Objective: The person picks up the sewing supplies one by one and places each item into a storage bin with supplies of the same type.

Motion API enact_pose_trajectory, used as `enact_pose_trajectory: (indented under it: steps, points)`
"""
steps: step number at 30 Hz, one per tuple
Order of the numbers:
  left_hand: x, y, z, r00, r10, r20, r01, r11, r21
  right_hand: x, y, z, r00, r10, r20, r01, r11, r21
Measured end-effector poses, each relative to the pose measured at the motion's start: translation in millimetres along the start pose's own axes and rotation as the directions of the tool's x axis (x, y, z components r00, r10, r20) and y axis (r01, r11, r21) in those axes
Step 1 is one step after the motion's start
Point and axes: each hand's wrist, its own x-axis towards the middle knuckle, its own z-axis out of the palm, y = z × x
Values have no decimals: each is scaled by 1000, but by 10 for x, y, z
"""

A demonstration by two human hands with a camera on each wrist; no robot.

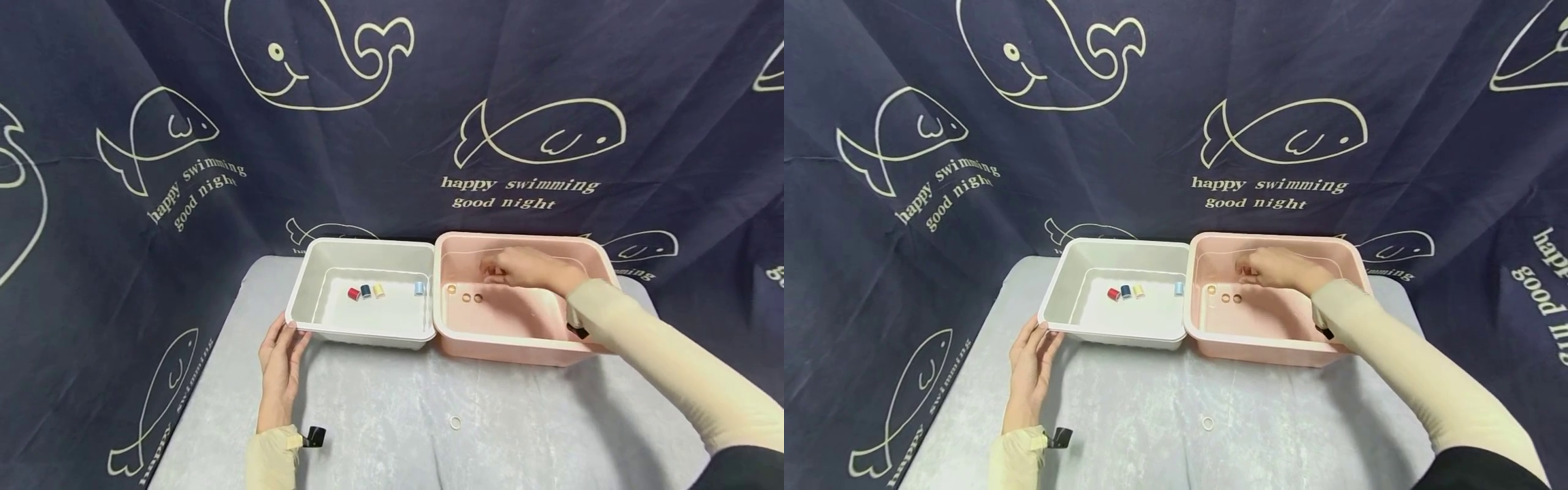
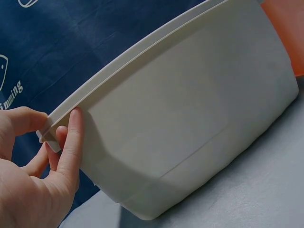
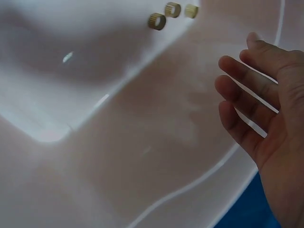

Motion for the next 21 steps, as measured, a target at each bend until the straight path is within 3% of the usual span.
enact_pose_trajectory:
  steps: [10,21]
  points:
    - [-1,23,-1,1000,-12,-12,11,1000,-14,-175,-355,-301,996,64,-63,-69,993,-97]
    - [-33,13,15,1000,-10,-5,10,1000,11,-458,-663,-387,987,66,-148,-87,987,-134]
